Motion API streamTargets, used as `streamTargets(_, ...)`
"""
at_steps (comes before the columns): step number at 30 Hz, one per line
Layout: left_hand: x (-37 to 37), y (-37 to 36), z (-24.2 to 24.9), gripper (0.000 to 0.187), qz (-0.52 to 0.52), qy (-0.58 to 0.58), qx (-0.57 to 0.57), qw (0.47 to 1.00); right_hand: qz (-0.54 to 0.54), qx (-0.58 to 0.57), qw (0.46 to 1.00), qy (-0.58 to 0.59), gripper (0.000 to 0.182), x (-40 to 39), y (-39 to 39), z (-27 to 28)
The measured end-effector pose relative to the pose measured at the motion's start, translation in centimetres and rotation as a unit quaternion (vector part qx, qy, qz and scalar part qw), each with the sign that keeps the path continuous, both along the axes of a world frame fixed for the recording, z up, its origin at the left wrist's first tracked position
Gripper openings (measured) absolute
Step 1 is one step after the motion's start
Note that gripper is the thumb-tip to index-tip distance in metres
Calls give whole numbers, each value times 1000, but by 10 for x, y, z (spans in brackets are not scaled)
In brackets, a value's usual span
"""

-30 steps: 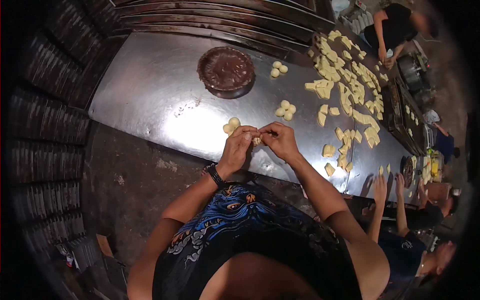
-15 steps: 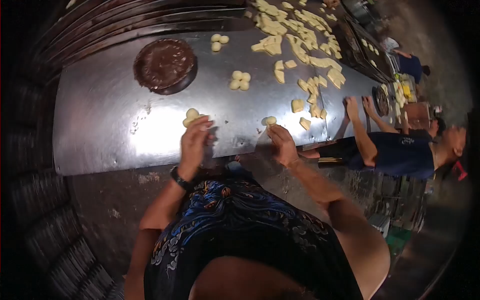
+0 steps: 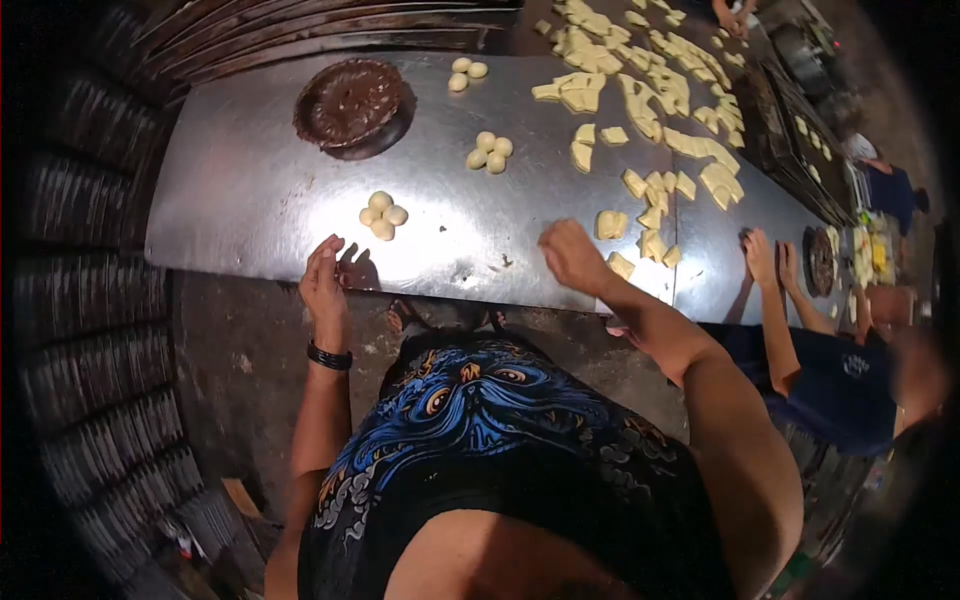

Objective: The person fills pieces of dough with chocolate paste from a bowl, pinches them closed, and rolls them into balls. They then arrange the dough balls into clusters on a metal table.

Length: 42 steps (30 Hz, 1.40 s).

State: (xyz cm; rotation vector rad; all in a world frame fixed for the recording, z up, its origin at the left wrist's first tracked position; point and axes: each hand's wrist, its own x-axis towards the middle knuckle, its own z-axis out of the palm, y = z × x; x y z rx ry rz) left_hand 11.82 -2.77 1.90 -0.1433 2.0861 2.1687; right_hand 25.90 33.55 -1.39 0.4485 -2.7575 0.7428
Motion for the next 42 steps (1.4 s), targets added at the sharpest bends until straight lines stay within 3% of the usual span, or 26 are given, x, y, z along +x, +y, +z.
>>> streamTargets(5,32,-6,-14,31,40,-42,-15,998,-281,-28,957,62,15,-51,-29,-29)
streamTargets(8,21,-3,-15,30,15,-9,-43,999,-190,-84,978,-37,22,-17,-54,6)
streamTargets(10,5,-6,-14,30,-7,25,-54,998,-137,-89,987,-6,31,7,-42,15)
streamTargets(12,-18,-16,-27,29,-22,26,-62,997,-155,-56,952,-258,37,3,-25,34)
streamTargets(13,-29,-18,-38,28,-25,52,-60,997,-217,-101,915,-325,37,-8,-20,42)
streamTargets(16,-55,-16,-27,27,-78,89,-59,991,-278,-197,930,-135,29,-81,-30,93)
streamTargets(18,-69,-13,-27,24,-91,123,-22,988,-315,-201,925,73,26,-139,-50,166)
streamTargets(20,-83,-24,-42,20,-129,256,-209,935,-344,-194,884,250,26,-181,-65,197)
streamTargets(21,-82,-17,-36,17,-109,220,-169,954,-353,-188,853,335,26,-201,-68,206)
streamTargets(22,-81,-18,-27,17,-144,260,-218,929,-359,-139,855,348,27,-224,-60,189)
streamTargets(24,-82,-19,-25,17,-158,266,-211,927,-378,-41,851,362,28,-258,-35,107)
streamTargets(26,-82,-24,-24,17,-169,278,-210,922,-422,-21,883,202,29,-236,-33,31)
streamTargets(27,-85,-26,-27,17,-172,287,-212,918,-439,-12,890,125,30,-228,-36,22)
streamTargets(30,-84,-20,-23,20,-176,261,-210,926,-520,-132,838,100,34,-173,-29,19)
streamTargets(33,-84,-17,-41,19,-157,228,-172,945,-558,-109,821,48,29,-111,3,26)
streamTargets(34,-84,-19,-53,20,-148,194,-110,963,-573,-105,812,32,28,-95,18,27)
streamTargets(35,-83,-16,-48,20,-135,181,-85,971,-585,-47,807,-67,27,-83,38,26)
streamTargets(38,-71,8,-27,22,-97,182,-16,978,-584,-90,806,-19,23,-74,71,-13)
streamTargets(39,-68,19,-22,22,-88,196,-11,977,-562,-61,823,58,23,-80,72,-12)
streamTargets(40,-63,27,-17,22,-78,210,-9,975,-545,-68,835,34,23,-86,74,-10)
streamTargets(41,-58,36,-7,23,-83,268,-146,949,-525,-74,848,8,24,-92,77,-9)
streamTargets(42,-42,59,13,24,-80,204,-88,972,-503,-81,860,-19,25,-96,77,-6)
